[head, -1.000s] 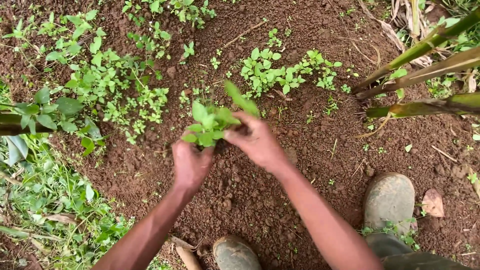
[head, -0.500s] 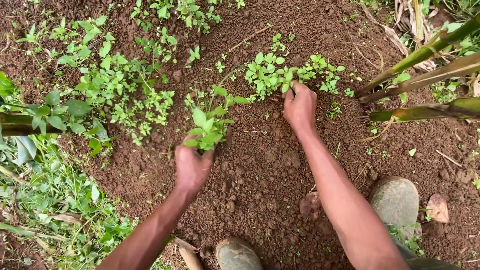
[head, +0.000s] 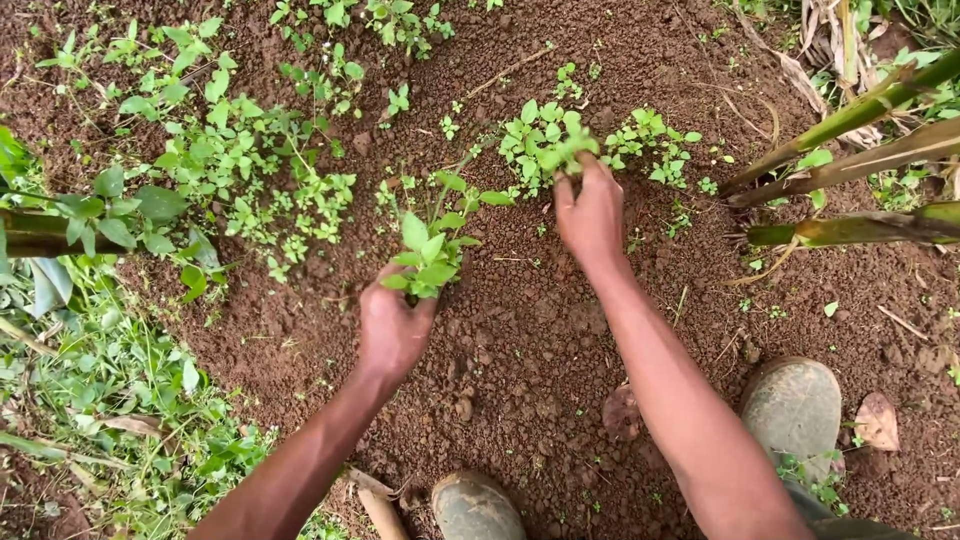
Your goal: Weeding a garden bed by hand to remove small unwanted plants from the soil.
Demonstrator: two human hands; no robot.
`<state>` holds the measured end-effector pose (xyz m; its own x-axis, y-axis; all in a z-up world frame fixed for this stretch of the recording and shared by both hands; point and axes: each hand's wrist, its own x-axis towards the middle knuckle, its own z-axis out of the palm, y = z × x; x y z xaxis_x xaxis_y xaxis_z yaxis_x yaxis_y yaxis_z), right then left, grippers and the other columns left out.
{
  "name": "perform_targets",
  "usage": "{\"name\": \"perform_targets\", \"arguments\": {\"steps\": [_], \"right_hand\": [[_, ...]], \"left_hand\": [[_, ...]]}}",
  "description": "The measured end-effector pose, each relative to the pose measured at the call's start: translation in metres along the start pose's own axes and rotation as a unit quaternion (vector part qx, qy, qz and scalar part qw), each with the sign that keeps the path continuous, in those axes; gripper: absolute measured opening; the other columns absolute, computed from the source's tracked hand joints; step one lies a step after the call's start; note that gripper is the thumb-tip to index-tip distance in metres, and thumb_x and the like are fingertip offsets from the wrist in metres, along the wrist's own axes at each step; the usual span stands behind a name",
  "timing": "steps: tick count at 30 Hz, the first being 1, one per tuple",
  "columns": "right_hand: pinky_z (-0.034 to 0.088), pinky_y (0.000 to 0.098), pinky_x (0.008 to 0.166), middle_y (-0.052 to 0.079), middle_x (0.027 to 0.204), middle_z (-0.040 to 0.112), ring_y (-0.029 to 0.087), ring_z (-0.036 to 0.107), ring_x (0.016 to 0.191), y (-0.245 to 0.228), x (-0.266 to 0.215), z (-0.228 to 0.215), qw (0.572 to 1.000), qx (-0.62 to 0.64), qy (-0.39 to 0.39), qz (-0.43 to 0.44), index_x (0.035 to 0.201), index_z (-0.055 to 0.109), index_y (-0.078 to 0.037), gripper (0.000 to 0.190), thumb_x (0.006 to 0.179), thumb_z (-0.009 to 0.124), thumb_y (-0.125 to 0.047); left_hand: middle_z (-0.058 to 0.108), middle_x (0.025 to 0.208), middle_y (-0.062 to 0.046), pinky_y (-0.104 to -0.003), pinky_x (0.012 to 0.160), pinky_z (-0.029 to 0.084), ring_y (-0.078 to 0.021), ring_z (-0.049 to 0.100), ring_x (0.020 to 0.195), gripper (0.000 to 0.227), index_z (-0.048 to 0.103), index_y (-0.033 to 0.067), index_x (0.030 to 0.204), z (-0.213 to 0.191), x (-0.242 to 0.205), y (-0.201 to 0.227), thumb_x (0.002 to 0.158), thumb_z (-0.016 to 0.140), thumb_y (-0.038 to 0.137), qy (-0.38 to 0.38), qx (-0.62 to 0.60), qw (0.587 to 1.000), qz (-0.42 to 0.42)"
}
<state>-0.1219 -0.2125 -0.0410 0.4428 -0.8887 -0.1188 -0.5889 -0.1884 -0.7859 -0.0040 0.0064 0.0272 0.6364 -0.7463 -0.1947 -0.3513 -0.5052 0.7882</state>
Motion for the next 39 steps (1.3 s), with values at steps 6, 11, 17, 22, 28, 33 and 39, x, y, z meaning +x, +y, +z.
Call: {"name": "perform_targets", "arguments": {"steps": [6,11,17,22,28,33,39], "right_hand": [[0.056,0.047,0.085,0.017,0.1,0.058,0.032,0.063,0.097,0.014,0.017,0.014,0.995,-0.062,-0.068,-0.038,0.116,0.069,0.002,0.024,0.093,0.072,-0.004],[0.055,0.0417,0.079,0.015,0.095,0.065,0.024,0.061,0.078,0.062,0.033,0.044,0.999,0.024,-0.024,0.007,0.106,0.071,0.001,0.011,0.098,0.064,-0.001],[0.049,0.0244,0.058,0.01,0.084,0.066,0.011,0.049,0.05,0.017,0.01,-0.017,0.994,0.1,0.009,0.041,0.112,0.07,-0.001,0.012,0.104,0.063,-0.008],[0.045,0.0213,0.051,0.011,0.078,0.063,0.009,0.045,0.047,-0.008,-0.011,-0.046,0.995,0.038,0.087,-0.011,0.11,0.068,0.005,0.012,0.107,0.061,-0.004],[0.034,0.0186,0.036,0.013,0.077,0.069,0.007,0.034,0.03,-0.014,-0.046,-0.021,0.994,0.101,-0.041,0.022,0.114,0.069,0.003,0.015,0.105,0.059,-0.004],[0.039,0.0192,0.038,0.022,0.079,0.072,0.009,0.039,0.033,-0.049,-0.082,0.019,0.979,0.107,-0.171,0.008,0.108,0.071,0.006,0.014,0.098,0.061,0.002],[0.053,0.0564,0.091,0.029,0.107,0.07,0.041,0.071,0.091,-0.09,-0.092,0.014,0.957,0.151,-0.239,-0.059,0.127,0.063,0.01,0.032,0.096,0.06,0.0]], "left_hand": [[0.073,0.108,-0.029,-0.052,0.096,0.057,-0.0395,0.074,0.096,0.029,0.065,-0.0114,0.12,0.004,0.0,-0.018,0.092,0.06,-0.008,-0.037,0.015,0.999,-0.024],[0.072,0.11,-0.028,-0.054,0.099,0.055,-0.0357,0.074,0.095,0.028,0.066,-0.0099,0.12,0.001,-0.001,-0.01,0.093,0.059,-0.006,-0.043,0.017,0.999,-0.028],[0.071,0.114,-0.028,-0.055,0.101,0.053,-0.0335,0.074,0.091,0.03,0.064,-0.0093,0.124,0.003,0.003,-0.026,0.095,0.06,-0.001,-0.048,0.02,0.998,-0.037],[0.071,0.111,-0.028,-0.053,0.096,0.057,-0.0388,0.074,0.098,0.03,0.065,-0.0096,0.123,0.0,-0.003,-0.006,0.094,0.061,-0.001,-0.045,0.008,0.999,-0.023],[0.07,0.115,-0.028,-0.054,0.096,0.057,-0.0391,0.073,0.097,0.032,0.062,-0.0103,0.127,0.012,0.007,-0.032,0.096,0.057,-0.003,-0.009,-0.013,1.0,-0.024],[0.069,0.115,-0.029,-0.053,0.092,0.058,-0.0403,0.072,0.099,0.031,0.064,-0.0092,0.125,0.012,0.014,-0.018,0.095,0.061,-0.005,0.023,-0.023,0.999,0.021],[0.068,0.122,-0.029,-0.055,0.102,0.053,-0.0384,0.071,0.111,0.034,0.062,-0.0098,0.128,-0.004,-0.001,0.019,0.095,0.056,-0.007,-0.002,0.045,0.999,-0.002]]}}
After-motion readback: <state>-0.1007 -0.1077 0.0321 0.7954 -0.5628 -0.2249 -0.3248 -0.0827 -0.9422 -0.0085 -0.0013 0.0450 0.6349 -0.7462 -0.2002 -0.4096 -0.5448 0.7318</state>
